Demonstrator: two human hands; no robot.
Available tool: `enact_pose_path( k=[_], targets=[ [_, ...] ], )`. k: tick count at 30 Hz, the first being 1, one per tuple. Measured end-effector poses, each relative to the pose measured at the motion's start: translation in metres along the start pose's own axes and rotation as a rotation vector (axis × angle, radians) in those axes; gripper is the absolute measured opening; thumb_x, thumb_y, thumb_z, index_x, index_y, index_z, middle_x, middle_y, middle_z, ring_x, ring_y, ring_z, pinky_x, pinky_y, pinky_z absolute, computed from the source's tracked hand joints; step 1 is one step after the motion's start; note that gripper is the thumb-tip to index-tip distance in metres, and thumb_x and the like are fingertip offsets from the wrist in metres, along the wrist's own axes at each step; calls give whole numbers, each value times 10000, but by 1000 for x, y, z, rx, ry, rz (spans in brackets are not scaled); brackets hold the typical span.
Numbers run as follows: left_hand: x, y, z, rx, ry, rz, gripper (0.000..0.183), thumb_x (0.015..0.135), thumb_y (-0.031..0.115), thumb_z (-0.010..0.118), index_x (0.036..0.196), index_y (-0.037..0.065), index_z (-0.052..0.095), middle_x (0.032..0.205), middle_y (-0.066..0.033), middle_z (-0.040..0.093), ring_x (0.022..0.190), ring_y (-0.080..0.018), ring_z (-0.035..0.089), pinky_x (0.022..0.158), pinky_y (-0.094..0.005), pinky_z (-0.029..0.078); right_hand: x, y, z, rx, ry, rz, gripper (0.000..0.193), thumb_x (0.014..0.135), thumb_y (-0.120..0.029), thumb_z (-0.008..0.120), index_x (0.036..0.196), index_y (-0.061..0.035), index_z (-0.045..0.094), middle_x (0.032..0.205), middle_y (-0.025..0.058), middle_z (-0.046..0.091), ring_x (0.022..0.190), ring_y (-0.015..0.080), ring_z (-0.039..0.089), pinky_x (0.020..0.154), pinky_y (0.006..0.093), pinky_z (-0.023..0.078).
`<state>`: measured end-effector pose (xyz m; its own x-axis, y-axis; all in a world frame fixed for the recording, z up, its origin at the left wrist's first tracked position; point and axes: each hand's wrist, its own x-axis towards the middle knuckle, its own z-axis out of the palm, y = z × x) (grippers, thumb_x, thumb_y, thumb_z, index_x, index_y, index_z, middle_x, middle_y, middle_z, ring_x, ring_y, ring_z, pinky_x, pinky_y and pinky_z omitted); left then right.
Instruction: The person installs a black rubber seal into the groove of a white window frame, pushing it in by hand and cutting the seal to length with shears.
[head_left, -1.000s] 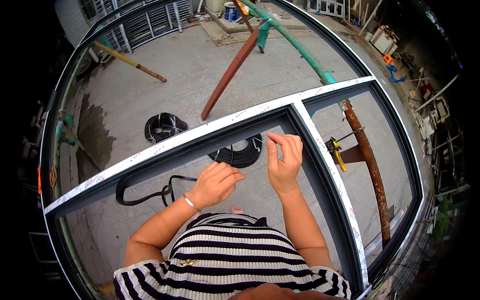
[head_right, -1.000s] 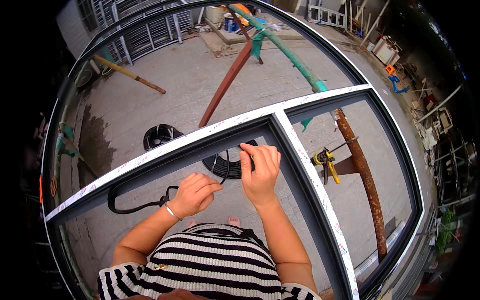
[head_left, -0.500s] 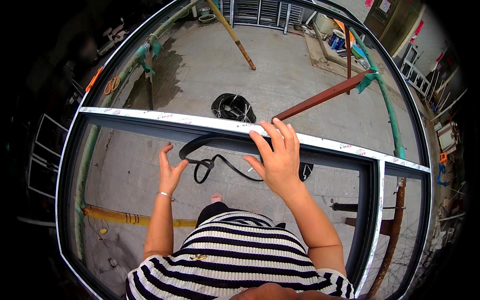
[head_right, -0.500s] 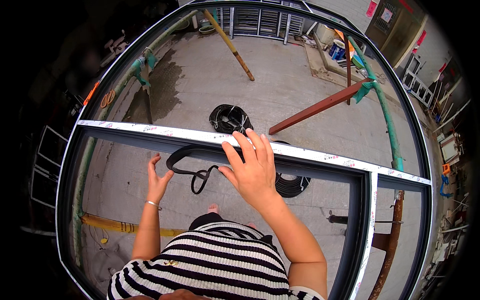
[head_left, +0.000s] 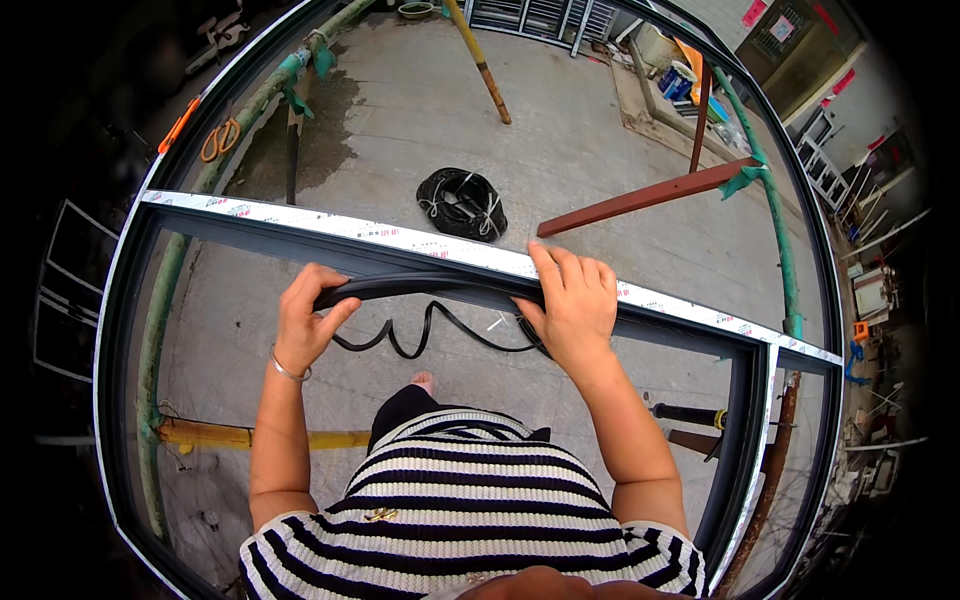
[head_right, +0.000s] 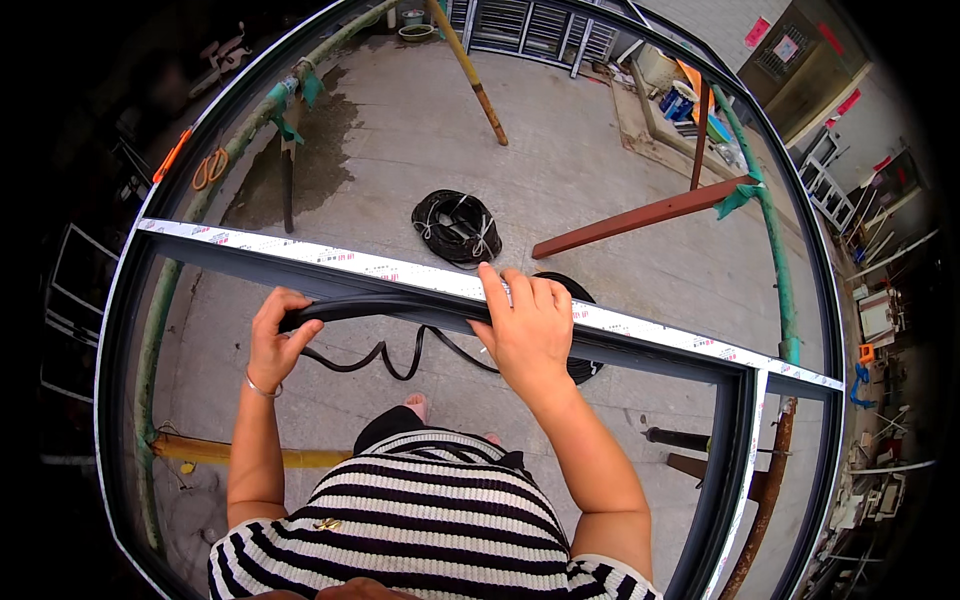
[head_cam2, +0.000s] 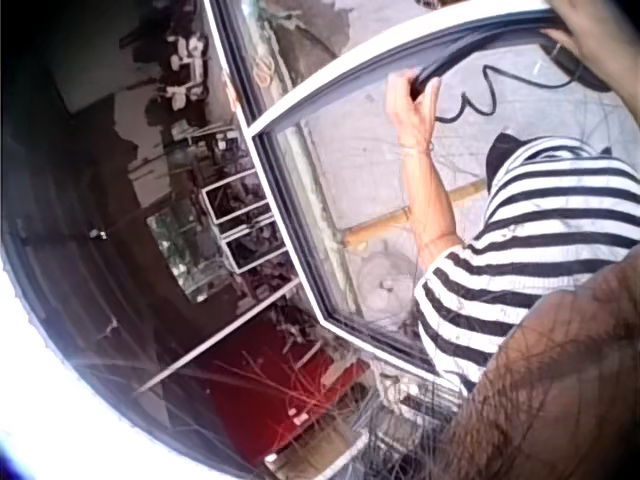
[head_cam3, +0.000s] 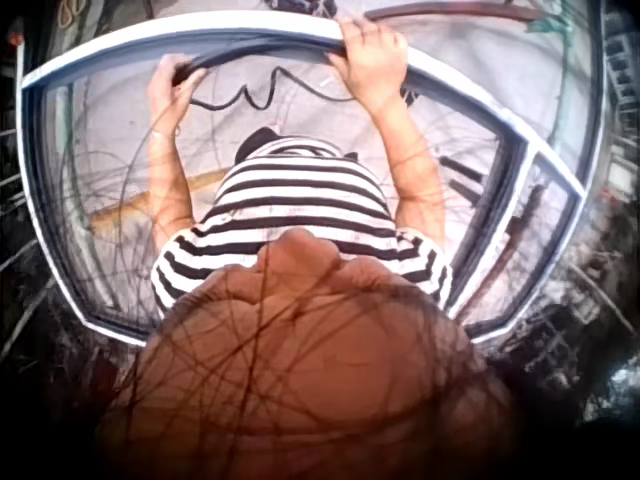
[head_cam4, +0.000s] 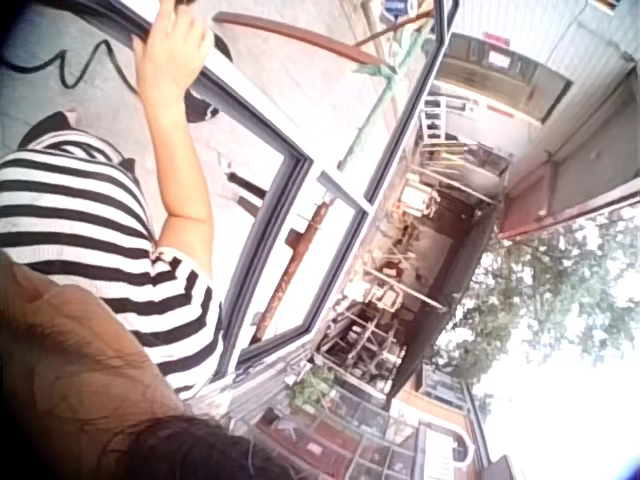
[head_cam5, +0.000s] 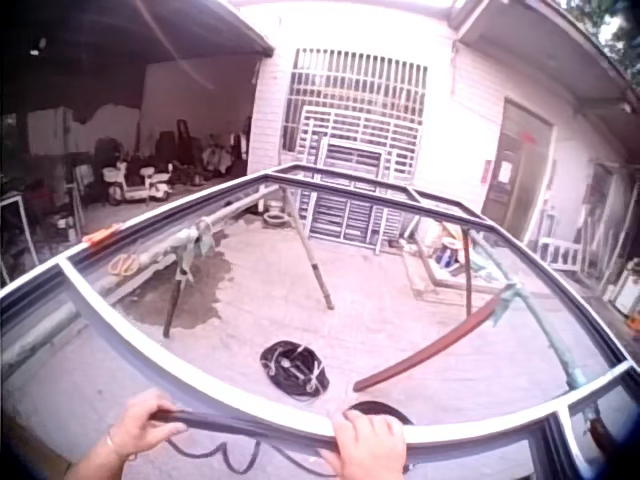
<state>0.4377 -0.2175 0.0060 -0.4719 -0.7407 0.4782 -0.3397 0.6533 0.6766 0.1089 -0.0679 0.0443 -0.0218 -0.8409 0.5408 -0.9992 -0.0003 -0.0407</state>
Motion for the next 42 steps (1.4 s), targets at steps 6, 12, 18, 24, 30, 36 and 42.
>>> enact_pose_path(
  k=[6,12,18,24,30,36,42],
  targets=[
    [25,2,3,203,83,225,353,693,127,920,978,51,725,953,-72,622,840,-251,618,686,-348,512,9,-25,9,-8,32,35,823,614,-298,928,1360,-118,632,1256,76,640,1117,262,612,1020,476,419],
    [33,-10,21,307,211,305,349,653,147,935,943,87,750,898,-44,615,771,-225,569,610,-339,475,7,-29,16,-31,73,68,859,569,-302,933,1359,-130,641,1290,70,644,1140,254,605,1032,481,403],
    [35,-16,18,327,210,381,346,663,223,937,937,95,769,858,-33,614,755,-208,566,578,-325,467,8,-36,23,-49,126,100,867,566,-309,930,1363,-123,641,1317,70,644,1173,266,598,1059,497,376],
    [42,-9,10,337,177,391,322,669,224,930,919,116,759,839,-6,609,761,-204,562,579,-327,469,8,-39,24,-51,128,123,855,545,-293,924,1335,-117,650,1298,57,653,1180,269,595,1073,502,354],
    [42,-17,18,305,277,440,329,637,173,943,903,120,756,841,4,608,796,-221,564,598,-333,474,10,-42,23,-85,133,117,859,566,-294,922,1348,-90,634,1299,67,666,1183,280,605,1091,492,357],
    [31,-25,26,410,327,466,357,624,212,953,902,143,741,932,-15,608,974,-266,549,917,-453,406,7,-42,22,-87,143,122,854,561,-297,928,1337,-93,637,1307,65,665,1193,273,604,1098,492,342],
    [40,-30,32,453,401,510,317,687,302,917,810,180,650,1245,-55,675,1347,-364,521,1244,-571,203,8,-46,28,-76,174,133,813,569,-389,935,1291,-130,665,1249,37,664,1158,252,605,1102,501,310]
  ],
)
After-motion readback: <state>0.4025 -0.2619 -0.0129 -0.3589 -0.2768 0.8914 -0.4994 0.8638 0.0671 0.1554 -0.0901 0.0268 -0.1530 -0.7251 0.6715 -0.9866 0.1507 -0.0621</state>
